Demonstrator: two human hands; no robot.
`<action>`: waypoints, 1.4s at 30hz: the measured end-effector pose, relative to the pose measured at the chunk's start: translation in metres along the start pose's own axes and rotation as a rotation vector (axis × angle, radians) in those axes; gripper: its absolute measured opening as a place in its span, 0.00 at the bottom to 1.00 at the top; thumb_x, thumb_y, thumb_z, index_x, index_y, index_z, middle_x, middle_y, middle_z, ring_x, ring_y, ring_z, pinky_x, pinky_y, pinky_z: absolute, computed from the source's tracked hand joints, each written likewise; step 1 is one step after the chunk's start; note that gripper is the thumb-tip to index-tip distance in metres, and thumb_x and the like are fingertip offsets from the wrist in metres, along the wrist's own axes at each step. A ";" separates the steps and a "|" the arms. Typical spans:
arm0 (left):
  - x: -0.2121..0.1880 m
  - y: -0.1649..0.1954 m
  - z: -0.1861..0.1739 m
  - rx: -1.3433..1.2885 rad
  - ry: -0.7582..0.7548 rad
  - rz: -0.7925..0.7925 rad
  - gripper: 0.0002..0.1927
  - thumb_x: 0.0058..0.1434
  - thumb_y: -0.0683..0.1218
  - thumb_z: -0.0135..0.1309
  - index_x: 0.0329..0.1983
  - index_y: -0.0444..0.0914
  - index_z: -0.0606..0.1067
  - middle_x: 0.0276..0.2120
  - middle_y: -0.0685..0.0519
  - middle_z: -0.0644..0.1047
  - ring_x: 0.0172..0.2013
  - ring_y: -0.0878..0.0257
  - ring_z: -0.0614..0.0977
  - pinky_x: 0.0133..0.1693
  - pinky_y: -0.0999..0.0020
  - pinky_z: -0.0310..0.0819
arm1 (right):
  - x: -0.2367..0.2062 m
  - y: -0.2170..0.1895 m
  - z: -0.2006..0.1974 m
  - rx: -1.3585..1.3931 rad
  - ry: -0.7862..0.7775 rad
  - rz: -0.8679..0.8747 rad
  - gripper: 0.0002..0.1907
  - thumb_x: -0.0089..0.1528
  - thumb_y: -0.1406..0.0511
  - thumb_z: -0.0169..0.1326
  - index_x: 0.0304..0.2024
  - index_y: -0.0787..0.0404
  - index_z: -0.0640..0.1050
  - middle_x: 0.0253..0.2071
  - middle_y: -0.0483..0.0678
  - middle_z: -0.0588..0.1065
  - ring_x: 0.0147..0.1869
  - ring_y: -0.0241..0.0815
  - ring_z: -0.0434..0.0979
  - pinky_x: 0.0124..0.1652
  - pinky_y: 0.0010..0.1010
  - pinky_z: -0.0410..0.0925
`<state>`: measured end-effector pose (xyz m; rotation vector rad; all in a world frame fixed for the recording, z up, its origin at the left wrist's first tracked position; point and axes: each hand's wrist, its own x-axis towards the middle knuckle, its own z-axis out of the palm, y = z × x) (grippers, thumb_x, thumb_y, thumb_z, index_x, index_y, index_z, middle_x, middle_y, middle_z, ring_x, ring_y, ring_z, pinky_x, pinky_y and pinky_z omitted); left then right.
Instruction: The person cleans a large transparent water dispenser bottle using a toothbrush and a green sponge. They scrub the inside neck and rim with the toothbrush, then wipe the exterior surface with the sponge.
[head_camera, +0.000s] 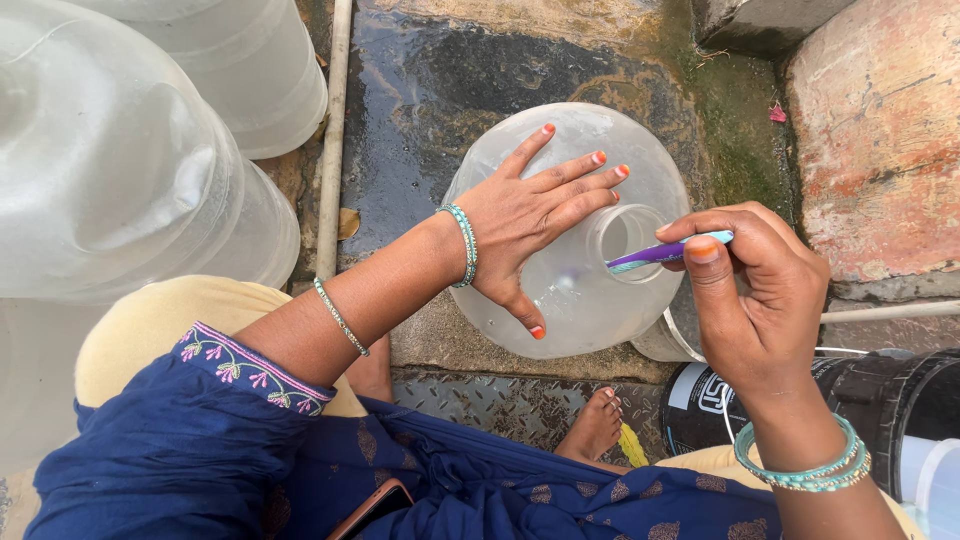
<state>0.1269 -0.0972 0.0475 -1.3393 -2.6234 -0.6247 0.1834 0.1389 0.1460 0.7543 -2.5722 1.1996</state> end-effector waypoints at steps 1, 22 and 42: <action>0.000 0.001 0.000 -0.008 0.014 -0.004 0.82 0.19 0.85 0.64 0.73 0.36 0.54 0.74 0.47 0.53 0.75 0.51 0.50 0.69 0.30 0.27 | -0.001 0.003 0.001 0.025 0.005 -0.007 0.15 0.76 0.61 0.51 0.46 0.68 0.80 0.40 0.49 0.77 0.40 0.32 0.78 0.40 0.21 0.71; 0.009 0.010 0.024 0.026 0.103 -0.105 0.57 0.43 0.81 0.58 0.67 0.43 0.62 0.72 0.51 0.60 0.73 0.52 0.55 0.69 0.29 0.28 | -0.002 0.015 0.003 0.097 -0.004 0.072 0.15 0.76 0.62 0.50 0.44 0.69 0.79 0.42 0.50 0.77 0.37 0.32 0.79 0.40 0.22 0.72; 0.008 0.016 0.003 0.043 -0.022 -0.089 0.80 0.16 0.85 0.63 0.70 0.36 0.57 0.73 0.46 0.53 0.74 0.50 0.49 0.66 0.26 0.18 | 0.002 -0.025 -0.021 -0.122 0.002 0.038 0.15 0.76 0.61 0.49 0.43 0.66 0.79 0.39 0.49 0.77 0.40 0.35 0.77 0.42 0.27 0.69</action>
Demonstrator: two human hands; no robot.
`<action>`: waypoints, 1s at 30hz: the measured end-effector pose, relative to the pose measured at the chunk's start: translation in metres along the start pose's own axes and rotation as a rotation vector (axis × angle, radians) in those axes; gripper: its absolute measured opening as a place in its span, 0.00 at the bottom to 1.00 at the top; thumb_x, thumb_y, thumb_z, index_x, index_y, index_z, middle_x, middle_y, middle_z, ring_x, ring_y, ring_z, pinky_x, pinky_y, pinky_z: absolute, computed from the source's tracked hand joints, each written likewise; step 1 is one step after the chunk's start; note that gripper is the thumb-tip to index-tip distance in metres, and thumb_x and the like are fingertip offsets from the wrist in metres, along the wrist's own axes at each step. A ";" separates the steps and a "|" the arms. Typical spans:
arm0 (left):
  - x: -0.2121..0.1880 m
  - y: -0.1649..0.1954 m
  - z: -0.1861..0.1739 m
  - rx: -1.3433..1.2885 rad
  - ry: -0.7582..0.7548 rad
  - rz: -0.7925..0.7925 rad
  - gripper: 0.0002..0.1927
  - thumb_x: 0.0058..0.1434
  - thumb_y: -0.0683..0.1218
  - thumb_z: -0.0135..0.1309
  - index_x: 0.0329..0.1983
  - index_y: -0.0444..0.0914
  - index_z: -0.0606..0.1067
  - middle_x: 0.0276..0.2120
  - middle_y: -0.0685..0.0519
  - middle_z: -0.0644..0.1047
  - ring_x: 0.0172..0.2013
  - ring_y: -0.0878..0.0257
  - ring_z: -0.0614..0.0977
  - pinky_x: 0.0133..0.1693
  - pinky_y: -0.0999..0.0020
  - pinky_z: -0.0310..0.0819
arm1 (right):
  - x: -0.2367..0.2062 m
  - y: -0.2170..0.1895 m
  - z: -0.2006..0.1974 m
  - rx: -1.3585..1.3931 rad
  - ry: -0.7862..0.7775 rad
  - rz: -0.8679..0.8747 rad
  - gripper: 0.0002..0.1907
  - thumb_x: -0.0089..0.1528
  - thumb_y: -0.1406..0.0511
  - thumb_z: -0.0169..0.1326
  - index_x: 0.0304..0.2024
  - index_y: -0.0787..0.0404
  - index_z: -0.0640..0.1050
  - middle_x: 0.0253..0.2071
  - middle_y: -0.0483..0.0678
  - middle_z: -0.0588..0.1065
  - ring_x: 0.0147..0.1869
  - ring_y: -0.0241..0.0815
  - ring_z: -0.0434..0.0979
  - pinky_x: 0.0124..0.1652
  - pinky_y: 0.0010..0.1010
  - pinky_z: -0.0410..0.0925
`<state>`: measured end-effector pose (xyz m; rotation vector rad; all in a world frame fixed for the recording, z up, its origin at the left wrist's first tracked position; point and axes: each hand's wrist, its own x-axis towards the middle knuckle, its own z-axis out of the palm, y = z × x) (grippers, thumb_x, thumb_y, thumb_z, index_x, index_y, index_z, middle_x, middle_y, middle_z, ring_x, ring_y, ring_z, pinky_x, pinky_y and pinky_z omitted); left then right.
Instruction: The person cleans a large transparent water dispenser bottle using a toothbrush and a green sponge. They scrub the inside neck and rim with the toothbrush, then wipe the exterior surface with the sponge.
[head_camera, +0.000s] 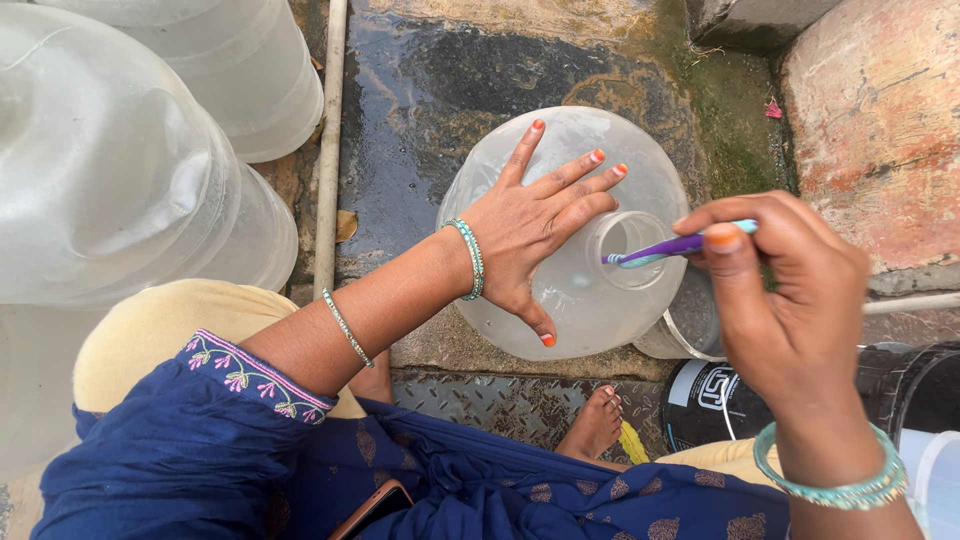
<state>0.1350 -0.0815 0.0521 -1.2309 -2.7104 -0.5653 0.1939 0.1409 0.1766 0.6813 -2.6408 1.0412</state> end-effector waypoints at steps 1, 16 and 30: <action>-0.001 -0.001 0.000 -0.006 0.011 0.017 0.80 0.17 0.85 0.63 0.70 0.36 0.58 0.73 0.46 0.53 0.74 0.50 0.49 0.66 0.26 0.18 | 0.003 0.004 0.007 0.002 -0.025 0.000 0.15 0.75 0.60 0.49 0.43 0.65 0.79 0.39 0.49 0.77 0.40 0.35 0.77 0.42 0.27 0.69; 0.008 0.008 0.017 -0.054 0.133 -0.139 0.64 0.34 0.84 0.60 0.64 0.40 0.63 0.69 0.52 0.64 0.73 0.52 0.56 0.67 0.25 0.19 | -0.033 -0.019 -0.032 0.197 0.138 -0.006 0.20 0.81 0.54 0.44 0.43 0.61 0.73 0.43 0.43 0.74 0.45 0.33 0.76 0.50 0.21 0.71; 0.016 0.003 -0.006 -0.186 -0.074 -0.142 0.54 0.37 0.64 0.73 0.68 0.51 0.63 0.66 0.45 0.67 0.70 0.56 0.62 0.69 0.34 0.22 | 0.003 0.012 0.017 0.122 -0.073 -0.024 0.14 0.72 0.61 0.49 0.43 0.65 0.80 0.40 0.50 0.79 0.43 0.37 0.79 0.44 0.28 0.70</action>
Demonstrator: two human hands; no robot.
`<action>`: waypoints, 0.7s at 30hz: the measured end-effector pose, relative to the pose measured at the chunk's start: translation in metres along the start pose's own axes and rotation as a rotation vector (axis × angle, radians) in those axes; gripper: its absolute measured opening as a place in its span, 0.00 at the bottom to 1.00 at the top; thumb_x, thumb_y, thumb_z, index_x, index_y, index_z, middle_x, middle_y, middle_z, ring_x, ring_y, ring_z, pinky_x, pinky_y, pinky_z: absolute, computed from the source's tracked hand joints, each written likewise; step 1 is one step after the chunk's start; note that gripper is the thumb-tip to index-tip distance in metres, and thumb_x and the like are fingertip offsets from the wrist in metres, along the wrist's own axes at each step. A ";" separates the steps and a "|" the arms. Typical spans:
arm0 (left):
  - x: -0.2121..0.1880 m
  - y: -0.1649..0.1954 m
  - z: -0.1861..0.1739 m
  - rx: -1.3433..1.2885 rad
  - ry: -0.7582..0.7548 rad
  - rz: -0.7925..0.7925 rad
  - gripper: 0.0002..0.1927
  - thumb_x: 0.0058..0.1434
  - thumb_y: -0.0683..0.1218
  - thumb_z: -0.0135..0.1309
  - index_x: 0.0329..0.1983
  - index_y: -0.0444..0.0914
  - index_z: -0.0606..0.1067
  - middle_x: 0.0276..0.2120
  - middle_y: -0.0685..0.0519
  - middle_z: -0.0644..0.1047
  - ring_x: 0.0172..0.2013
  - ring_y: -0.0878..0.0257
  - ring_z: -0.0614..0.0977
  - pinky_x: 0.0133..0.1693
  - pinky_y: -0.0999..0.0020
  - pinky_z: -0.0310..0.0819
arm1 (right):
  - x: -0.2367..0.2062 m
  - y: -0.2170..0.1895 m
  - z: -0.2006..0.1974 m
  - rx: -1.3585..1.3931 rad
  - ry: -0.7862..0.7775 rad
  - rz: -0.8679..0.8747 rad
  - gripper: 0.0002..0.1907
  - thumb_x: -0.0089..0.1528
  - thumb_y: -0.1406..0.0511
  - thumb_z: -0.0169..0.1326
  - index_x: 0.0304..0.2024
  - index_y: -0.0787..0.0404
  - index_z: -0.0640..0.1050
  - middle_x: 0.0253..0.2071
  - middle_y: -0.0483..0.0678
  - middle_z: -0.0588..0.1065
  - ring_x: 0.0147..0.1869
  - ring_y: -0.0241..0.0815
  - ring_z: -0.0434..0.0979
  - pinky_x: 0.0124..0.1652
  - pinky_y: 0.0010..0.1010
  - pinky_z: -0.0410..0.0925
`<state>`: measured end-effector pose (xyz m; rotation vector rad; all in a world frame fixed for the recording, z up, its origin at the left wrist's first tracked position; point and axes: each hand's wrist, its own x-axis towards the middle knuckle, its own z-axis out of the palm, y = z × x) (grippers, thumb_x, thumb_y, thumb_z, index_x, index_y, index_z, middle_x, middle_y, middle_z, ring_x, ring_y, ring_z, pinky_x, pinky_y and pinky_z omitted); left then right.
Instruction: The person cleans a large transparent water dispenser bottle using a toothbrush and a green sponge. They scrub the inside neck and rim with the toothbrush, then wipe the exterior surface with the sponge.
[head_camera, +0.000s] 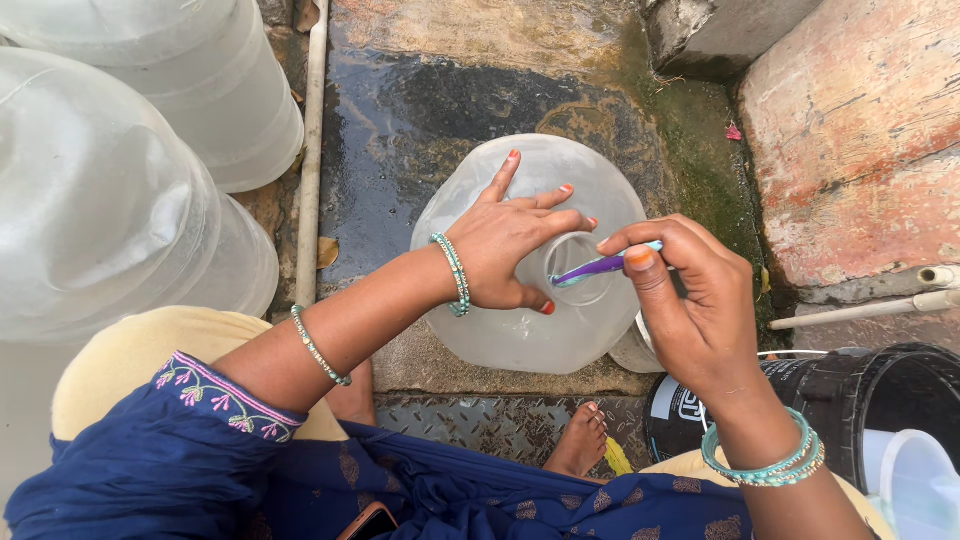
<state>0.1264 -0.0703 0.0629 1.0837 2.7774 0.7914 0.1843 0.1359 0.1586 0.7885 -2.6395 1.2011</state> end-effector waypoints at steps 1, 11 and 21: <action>0.000 -0.001 -0.002 0.019 -0.025 0.028 0.55 0.36 0.64 0.74 0.68 0.51 0.63 0.68 0.41 0.64 0.70 0.55 0.62 0.69 0.34 0.22 | 0.001 0.000 0.001 0.018 -0.011 -0.010 0.14 0.72 0.61 0.49 0.43 0.65 0.80 0.41 0.50 0.80 0.44 0.37 0.80 0.45 0.28 0.71; -0.006 0.005 0.004 0.060 -0.028 0.148 0.69 0.32 0.66 0.74 0.74 0.44 0.53 0.73 0.50 0.58 0.74 0.53 0.51 0.70 0.37 0.31 | 0.000 0.011 0.003 0.049 -0.035 0.051 0.14 0.71 0.62 0.51 0.43 0.66 0.81 0.39 0.49 0.80 0.42 0.35 0.80 0.44 0.26 0.71; -0.009 -0.001 0.008 0.125 -0.037 0.150 0.71 0.24 0.72 0.73 0.71 0.45 0.55 0.74 0.50 0.51 0.75 0.52 0.45 0.71 0.41 0.28 | -0.026 -0.042 -0.045 0.052 0.313 0.044 0.17 0.78 0.57 0.47 0.48 0.64 0.79 0.42 0.45 0.76 0.38 0.27 0.69 0.41 0.18 0.60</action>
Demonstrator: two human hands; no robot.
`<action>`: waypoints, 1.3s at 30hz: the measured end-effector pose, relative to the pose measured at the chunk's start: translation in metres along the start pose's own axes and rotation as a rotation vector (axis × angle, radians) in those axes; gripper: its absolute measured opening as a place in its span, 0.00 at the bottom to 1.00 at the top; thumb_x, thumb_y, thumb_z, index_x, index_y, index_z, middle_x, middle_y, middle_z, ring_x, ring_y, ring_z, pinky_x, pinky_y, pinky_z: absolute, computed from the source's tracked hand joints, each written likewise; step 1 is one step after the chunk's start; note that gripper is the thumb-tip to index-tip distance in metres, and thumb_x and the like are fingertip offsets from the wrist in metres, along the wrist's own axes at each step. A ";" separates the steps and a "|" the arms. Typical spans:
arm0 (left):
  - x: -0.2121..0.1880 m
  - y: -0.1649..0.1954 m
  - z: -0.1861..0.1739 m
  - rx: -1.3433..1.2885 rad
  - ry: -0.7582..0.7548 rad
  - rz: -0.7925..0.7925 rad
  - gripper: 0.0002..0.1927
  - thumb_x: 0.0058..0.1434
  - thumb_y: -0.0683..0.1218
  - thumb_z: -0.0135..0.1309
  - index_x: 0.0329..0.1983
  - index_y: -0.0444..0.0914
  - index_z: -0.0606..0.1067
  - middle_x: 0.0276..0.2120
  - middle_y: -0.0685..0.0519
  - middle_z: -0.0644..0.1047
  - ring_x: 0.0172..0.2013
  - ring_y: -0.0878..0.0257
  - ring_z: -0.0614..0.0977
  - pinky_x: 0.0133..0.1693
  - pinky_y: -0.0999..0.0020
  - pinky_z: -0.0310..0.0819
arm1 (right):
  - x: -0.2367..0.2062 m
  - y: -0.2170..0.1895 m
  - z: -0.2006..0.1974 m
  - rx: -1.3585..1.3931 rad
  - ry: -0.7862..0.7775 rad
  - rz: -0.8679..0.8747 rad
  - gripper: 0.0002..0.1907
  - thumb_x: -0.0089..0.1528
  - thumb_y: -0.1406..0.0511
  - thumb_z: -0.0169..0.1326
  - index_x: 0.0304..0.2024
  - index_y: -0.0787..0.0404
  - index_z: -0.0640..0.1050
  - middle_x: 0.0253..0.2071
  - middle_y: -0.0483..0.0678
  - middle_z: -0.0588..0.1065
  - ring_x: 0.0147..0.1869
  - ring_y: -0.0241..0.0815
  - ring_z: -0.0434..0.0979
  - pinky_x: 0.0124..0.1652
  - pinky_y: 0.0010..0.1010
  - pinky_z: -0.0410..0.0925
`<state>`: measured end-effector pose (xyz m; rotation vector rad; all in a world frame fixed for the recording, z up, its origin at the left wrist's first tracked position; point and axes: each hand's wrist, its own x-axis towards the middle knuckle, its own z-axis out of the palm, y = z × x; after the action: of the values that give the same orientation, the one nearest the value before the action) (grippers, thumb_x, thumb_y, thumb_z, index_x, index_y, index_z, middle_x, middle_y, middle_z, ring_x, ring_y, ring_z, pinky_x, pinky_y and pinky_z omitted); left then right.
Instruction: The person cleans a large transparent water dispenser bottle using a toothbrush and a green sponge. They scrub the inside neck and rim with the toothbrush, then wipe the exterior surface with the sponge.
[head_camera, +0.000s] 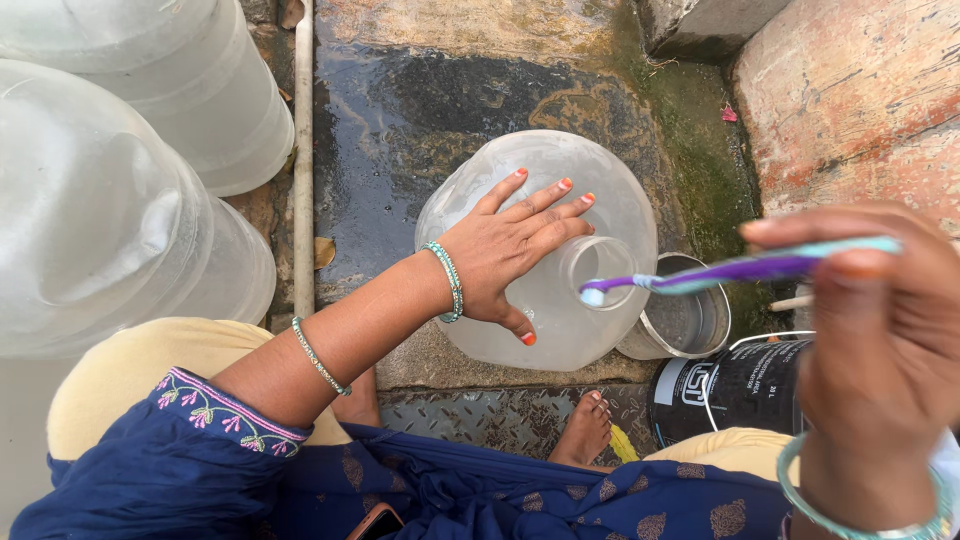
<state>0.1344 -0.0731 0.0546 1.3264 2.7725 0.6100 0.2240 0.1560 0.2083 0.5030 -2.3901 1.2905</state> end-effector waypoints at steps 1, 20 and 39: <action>0.000 0.000 0.002 -0.003 0.004 0.003 0.71 0.25 0.72 0.73 0.71 0.45 0.55 0.74 0.50 0.51 0.74 0.52 0.45 0.71 0.41 0.28 | -0.005 -0.002 -0.004 -0.008 -0.004 -0.050 0.18 0.79 0.57 0.46 0.47 0.63 0.79 0.43 0.45 0.77 0.41 0.27 0.71 0.45 0.18 0.62; 0.003 0.010 0.015 0.030 0.102 -0.090 0.68 0.30 0.75 0.69 0.72 0.45 0.55 0.74 0.51 0.52 0.74 0.51 0.48 0.71 0.41 0.29 | -0.007 0.000 -0.011 -0.197 0.032 -0.065 0.15 0.74 0.61 0.50 0.43 0.65 0.83 0.34 0.47 0.77 0.31 0.32 0.69 0.33 0.23 0.59; -0.001 0.006 0.032 0.082 0.286 -0.047 0.44 0.62 0.77 0.39 0.70 0.45 0.63 0.73 0.49 0.61 0.75 0.52 0.56 0.72 0.43 0.39 | -0.005 0.023 0.002 -0.151 -0.119 -0.222 0.18 0.76 0.57 0.47 0.42 0.63 0.78 0.39 0.47 0.77 0.39 0.36 0.77 0.41 0.24 0.68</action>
<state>0.1451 -0.0598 0.0274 1.2743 3.0759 0.7461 0.2169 0.1668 0.1887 0.7927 -2.4217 1.0018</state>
